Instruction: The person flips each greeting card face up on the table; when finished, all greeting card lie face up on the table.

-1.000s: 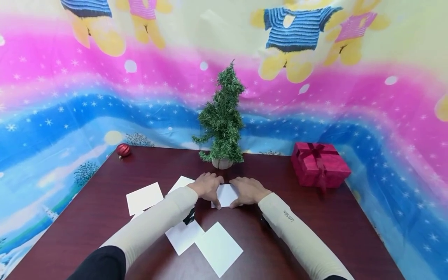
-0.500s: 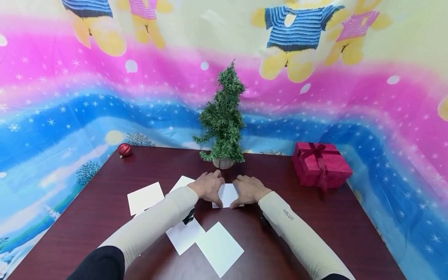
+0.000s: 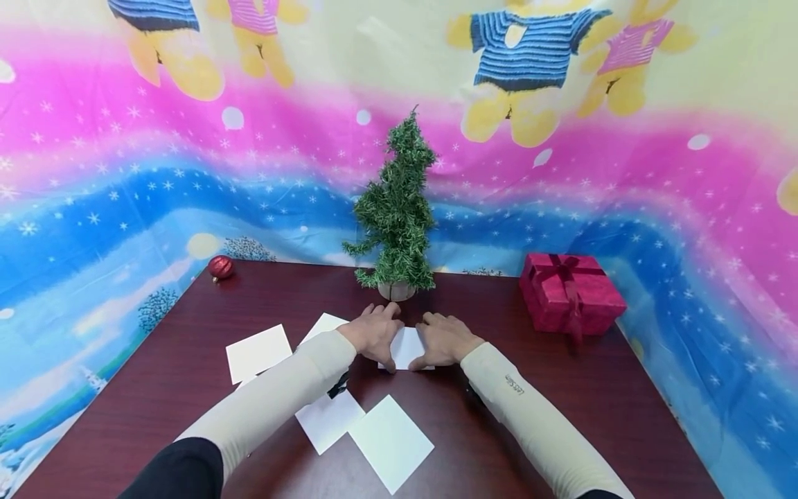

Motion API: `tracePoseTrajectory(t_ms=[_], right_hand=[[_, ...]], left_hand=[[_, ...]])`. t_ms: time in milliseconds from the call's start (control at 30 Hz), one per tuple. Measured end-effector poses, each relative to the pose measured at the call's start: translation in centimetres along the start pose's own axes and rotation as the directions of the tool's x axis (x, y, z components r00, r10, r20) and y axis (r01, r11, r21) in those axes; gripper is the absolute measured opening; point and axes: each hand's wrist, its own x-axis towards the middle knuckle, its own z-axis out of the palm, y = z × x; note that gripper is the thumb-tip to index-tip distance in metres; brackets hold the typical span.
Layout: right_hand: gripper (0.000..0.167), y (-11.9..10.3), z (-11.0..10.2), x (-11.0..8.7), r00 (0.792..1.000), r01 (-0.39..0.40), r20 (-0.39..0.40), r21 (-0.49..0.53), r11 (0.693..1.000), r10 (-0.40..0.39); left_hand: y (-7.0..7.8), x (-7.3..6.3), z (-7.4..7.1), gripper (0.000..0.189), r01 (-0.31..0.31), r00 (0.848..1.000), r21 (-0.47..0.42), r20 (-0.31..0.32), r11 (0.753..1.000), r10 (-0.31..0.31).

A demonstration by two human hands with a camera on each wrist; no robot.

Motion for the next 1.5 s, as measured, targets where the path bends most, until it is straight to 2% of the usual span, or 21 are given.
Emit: tracePoseTrajectory(t_ms=[133, 267, 400, 533, 667, 867, 1000, 1133, 1333, 1500], right_hand=[[0.093, 0.0, 0.0, 0.1, 1.000, 0.001, -0.006, 0.012, 1.000, -0.001], [0.099, -0.1, -0.4, 0.2, 0.999, -0.035, -0.003, 0.008, 0.999, 0.035], [0.098, 0.0, -0.8, 0.3, 0.998, -0.062, -0.013, -0.001, 0.998, 0.062], [0.093, 0.3, -1.1, 0.3, 0.999, -0.050, -0.021, -0.008, 0.999, 0.050], [0.092, 0.3, -1.4, 0.2, 0.999, -0.043, -0.022, -0.005, 0.999, 0.042], [0.103, -0.7, -1.9, 0.1, 0.998, -0.009, -0.067, -0.014, 1.000, 0.008], [0.102, -1.4, -2.2, 0.1, 0.996, 0.004, -0.084, -0.008, 1.000, -0.004], [0.097, -1.2, -2.1, 0.1, 0.996, -0.001, -0.087, -0.028, 1.000, -0.001], [0.096, -0.2, -1.8, -0.5, 0.995, 0.008, -0.097, 0.087, 0.996, 0.000], [0.102, -0.4, -2.3, -0.8, 0.992, -0.001, -0.126, 0.215, 0.977, 0.028]], left_hand=[[-0.1, 0.0, 0.1, 0.080, -0.015, 1.000, 0.022, -0.012, 1.000, 0.016], [-0.4, -0.1, 0.1, 0.079, -0.022, 0.999, -0.025, -0.048, 0.999, 0.021], [-0.8, -0.1, -0.1, 0.085, -0.026, 0.997, -0.044, -0.076, 0.999, 0.023], [-1.1, -0.3, -0.2, 0.092, -0.003, 0.998, -0.002, -0.059, 1.000, 0.003], [-1.3, -0.5, -0.1, 0.096, 0.018, 0.999, 0.001, -0.035, 1.000, -0.018], [-0.8, -0.4, -0.4, 0.090, 0.006, 0.997, -0.019, -0.075, 1.000, -0.007], [-0.4, -0.3, -0.6, 0.092, -0.018, 0.994, -0.012, -0.107, 1.000, 0.016], [-0.5, -0.7, -0.5, 0.103, -0.019, 0.995, -0.035, -0.094, 0.999, 0.016], [-1.7, -1.5, -0.1, 0.130, 0.016, 1.000, -0.193, 0.002, 0.981, -0.016], [-2.1, -1.5, 0.0, 0.131, 0.020, 1.000, -0.247, 0.005, 0.969, -0.019]])
